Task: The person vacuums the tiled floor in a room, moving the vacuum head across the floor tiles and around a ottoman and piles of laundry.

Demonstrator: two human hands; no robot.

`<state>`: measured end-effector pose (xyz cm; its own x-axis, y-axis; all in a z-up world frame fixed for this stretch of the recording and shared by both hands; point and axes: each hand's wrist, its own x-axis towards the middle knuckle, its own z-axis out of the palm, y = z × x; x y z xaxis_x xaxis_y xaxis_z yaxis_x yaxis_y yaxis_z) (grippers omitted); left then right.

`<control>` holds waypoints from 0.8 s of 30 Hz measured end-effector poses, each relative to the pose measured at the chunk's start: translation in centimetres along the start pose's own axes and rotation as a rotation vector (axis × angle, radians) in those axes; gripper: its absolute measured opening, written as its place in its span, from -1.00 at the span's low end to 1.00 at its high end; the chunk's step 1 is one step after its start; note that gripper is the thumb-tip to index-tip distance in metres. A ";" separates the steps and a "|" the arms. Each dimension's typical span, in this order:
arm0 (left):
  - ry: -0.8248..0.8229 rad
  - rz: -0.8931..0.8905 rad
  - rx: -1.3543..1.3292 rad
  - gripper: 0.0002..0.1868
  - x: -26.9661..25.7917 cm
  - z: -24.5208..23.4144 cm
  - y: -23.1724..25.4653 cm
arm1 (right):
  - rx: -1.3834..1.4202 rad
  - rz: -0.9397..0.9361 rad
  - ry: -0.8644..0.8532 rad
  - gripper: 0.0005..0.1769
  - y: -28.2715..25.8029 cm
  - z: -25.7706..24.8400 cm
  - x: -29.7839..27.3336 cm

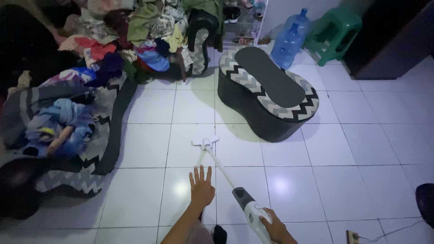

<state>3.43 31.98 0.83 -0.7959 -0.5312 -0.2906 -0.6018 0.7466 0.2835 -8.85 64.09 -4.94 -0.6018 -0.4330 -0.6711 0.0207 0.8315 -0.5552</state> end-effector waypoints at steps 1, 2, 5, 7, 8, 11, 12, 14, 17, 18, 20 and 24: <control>0.004 0.002 0.003 -0.06 0.2 -0.4 0.0 | -0.002 0.017 0.009 -0.35 -0.2 -0.3 0.2; 0.026 0.007 0.007 -0.06 0.4 -0.7 0.0 | -0.005 0.034 0.018 -0.34 -0.5 -0.4 0.5; 0.056 -0.006 0.007 -0.07 0.9 -1.6 -0.8 | -0.046 -0.057 0.058 -0.34 -2.2 -0.7 1.9; 0.067 -0.017 -0.001 -0.07 1.3 -2.0 -1.8 | -0.065 0.001 0.049 -0.32 -3.9 -0.5 3.2; 0.061 -0.024 0.003 -0.07 1.5 -2.1 -2.4 | -0.081 0.066 0.043 -0.30 -4.7 -0.4 3.9; 0.024 -0.062 0.003 -0.06 2.4 -2.5 -4.3 | -0.043 0.078 0.022 -0.28 -7.2 0.0 5.7; -0.009 -0.085 0.003 -0.06 2.7 -2.7 -5.1 | -0.049 0.074 0.020 -0.28 -8.1 0.1 6.2; -0.008 -0.096 0.004 -0.06 3.1 -3.2 -6.8 | -0.013 -0.012 0.003 -0.33 -10.3 0.4 7.7; -0.012 -0.110 0.009 -0.08 5.3 -4.4 -9.4 | -0.027 0.054 0.016 -0.32 -13.5 1.0 9.9; -0.012 -0.119 0.013 -0.09 6.1 -4.8 -10.3 | -0.028 0.055 0.016 -0.32 -14.5 0.9 10.7; 0.010 -0.129 0.008 -0.09 7.8 -5.9 -12.1 | -0.086 -0.061 0.061 -0.36 -16.8 0.7 12.2; 0.054 -0.157 -0.052 -0.09 11.2 -9.3 -15.2 | -0.069 -0.008 0.036 -0.36 -21.4 -0.1 15.4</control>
